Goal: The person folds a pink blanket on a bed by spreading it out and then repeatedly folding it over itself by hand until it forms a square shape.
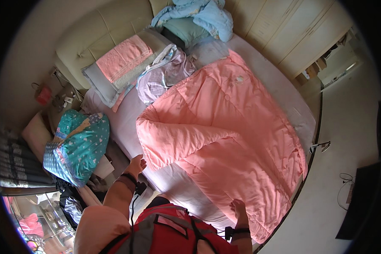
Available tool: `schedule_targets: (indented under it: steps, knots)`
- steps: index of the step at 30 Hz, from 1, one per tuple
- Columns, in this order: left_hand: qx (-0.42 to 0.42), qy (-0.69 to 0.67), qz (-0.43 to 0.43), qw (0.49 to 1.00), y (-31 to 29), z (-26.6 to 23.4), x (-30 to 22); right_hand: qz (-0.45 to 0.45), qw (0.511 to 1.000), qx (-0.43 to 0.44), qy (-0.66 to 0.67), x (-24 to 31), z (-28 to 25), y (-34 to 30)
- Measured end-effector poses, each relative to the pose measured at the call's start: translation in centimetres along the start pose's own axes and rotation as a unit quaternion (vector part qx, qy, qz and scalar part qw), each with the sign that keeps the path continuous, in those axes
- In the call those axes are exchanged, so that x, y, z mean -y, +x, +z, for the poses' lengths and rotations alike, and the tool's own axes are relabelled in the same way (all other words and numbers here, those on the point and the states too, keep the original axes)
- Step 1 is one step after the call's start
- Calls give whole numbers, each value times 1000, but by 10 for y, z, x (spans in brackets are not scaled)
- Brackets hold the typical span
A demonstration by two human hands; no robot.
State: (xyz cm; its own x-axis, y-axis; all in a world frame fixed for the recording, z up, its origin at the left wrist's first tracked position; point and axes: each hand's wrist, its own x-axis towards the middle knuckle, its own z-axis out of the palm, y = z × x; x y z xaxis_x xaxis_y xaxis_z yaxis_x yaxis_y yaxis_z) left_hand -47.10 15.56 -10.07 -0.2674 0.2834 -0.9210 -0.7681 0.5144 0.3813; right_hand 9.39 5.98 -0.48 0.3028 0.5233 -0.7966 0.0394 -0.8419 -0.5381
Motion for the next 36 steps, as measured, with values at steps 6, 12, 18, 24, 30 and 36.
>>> schedule_targets:
  steps: [6, 12, 18, 24, 30, 36]
  knots:
    - [-40, 28, -4, 999, 48, 2, -25, -58, 996, 68, -25, 62, 102, 16]
    - [-38, 41, -34, 998, 78, 18, -18, -101, 985, 102, -96, 72, 140, 33]
    - [31, 46, -67, 996, 120, 25, -11, -80, 986, 97, -106, 51, 133, 30]
    - [79, 23, -116, 990, 93, 71, -13, 27, 995, 48, -83, 36, 124, 18]
    - [4, 50, 32, 998, 116, 55, -29, -9, 997, 52, -61, 34, 149, 22]
    - [161, 36, -44, 985, 127, 43, -44, -19, 995, 75, -58, 25, 160, 28]
